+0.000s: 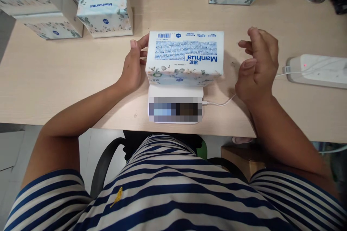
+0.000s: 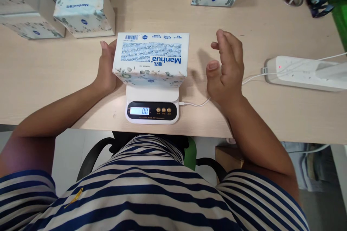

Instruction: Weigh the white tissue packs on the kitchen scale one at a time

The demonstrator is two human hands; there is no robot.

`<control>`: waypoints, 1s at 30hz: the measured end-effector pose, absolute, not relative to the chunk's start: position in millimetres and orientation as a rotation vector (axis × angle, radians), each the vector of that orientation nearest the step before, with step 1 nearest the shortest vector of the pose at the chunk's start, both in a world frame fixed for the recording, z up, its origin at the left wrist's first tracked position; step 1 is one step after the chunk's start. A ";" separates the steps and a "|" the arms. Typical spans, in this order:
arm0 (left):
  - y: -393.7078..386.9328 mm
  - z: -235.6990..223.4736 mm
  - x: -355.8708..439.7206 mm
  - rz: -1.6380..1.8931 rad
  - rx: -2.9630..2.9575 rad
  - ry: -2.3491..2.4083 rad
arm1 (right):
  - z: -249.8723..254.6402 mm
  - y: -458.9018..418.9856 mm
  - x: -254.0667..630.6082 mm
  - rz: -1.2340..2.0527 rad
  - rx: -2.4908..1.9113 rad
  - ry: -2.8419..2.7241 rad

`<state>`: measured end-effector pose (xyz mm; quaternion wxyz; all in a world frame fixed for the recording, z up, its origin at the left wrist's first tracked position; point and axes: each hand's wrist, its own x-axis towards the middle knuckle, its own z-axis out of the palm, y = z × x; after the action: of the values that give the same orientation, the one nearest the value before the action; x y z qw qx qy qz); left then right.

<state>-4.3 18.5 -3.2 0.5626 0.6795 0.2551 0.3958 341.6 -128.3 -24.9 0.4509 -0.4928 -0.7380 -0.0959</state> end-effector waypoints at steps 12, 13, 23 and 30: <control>21.6 -5.4 -2.7 1.009 1.545 0.579 | -18.3 -134.7 325.4 -0.141 -1.266 -1.739; 20.6 -4.5 -3.0 0.994 1.549 0.588 | -18.0 -135.1 324.7 -0.148 -1.276 -1.740; 13.5 1.0 -2.8 0.880 1.531 0.579 | -10.8 -140.5 319.3 -0.148 -1.344 -1.752; 16.7 -6.0 -4.5 0.913 1.526 0.618 | -10.0 -139.3 318.5 -0.148 -1.329 -1.748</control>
<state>-4.5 16.7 -6.0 0.5890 0.6551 0.2652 0.3920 318.5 -139.3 -10.0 0.4532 -0.5383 -0.7080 -0.0600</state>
